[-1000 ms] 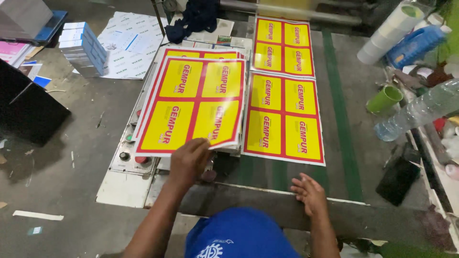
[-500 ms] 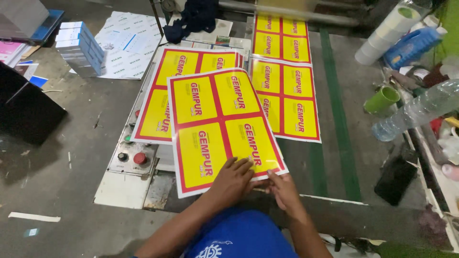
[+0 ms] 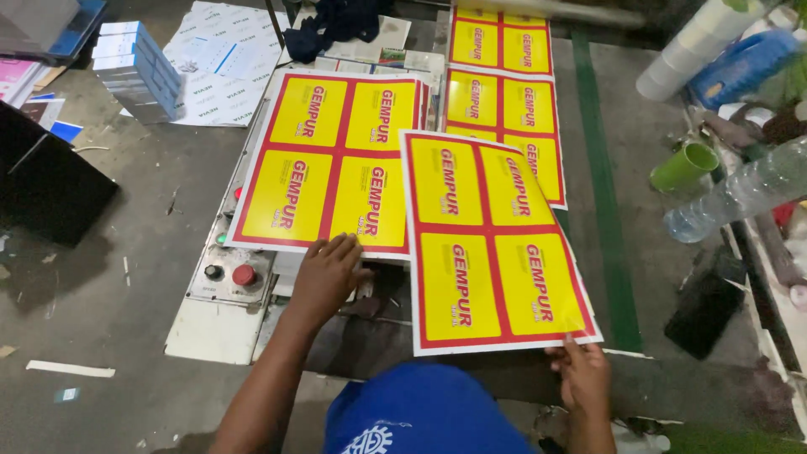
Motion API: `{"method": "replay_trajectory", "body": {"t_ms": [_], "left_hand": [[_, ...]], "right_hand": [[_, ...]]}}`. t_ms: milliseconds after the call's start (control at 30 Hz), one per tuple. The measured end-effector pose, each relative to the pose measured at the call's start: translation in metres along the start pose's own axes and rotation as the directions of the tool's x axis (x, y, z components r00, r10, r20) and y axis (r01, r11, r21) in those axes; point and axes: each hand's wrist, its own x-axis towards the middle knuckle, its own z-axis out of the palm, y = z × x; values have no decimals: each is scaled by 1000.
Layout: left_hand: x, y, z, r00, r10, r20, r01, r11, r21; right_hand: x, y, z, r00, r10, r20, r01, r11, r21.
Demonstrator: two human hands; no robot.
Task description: Picking up printed sticker sheets from a stack and placing them onto a conveyor belt.
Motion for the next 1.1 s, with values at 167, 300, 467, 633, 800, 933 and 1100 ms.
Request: {"method": "replay_trajectory", "body": {"t_ms": [167, 300, 467, 633, 800, 933, 1100], "left_hand": [[-9, -16, 6, 996, 55, 67, -60, 996, 68], [2, -14, -10, 990, 110, 92, -114, 992, 47], [10, -9, -20, 986, 153, 60, -154, 988, 23], [17, -2, -26, 970, 50, -237, -45, 999, 28], [16, 4, -20, 958, -19, -285, 3, 998, -55], [17, 3, -19, 969, -81, -235, 66, 995, -70], [17, 9, -38, 951, -79, -300, 58, 995, -78]], "right_hand": [[-10, 8, -38, 996, -6, -93, 2, 999, -41], [-22, 8, -47, 987, 37, -154, -55, 992, -118], [-25, 26, -52, 985, 71, -155, -90, 988, -123], [-23, 15, -19, 996, 56, -71, -63, 993, -103], [20, 11, 11, 999, 26, -47, -32, 991, -129], [57, 2, 31, 999, 34, 5, -33, 995, -97], [42, -27, 49, 997, 71, 12, -69, 988, -136]]}}
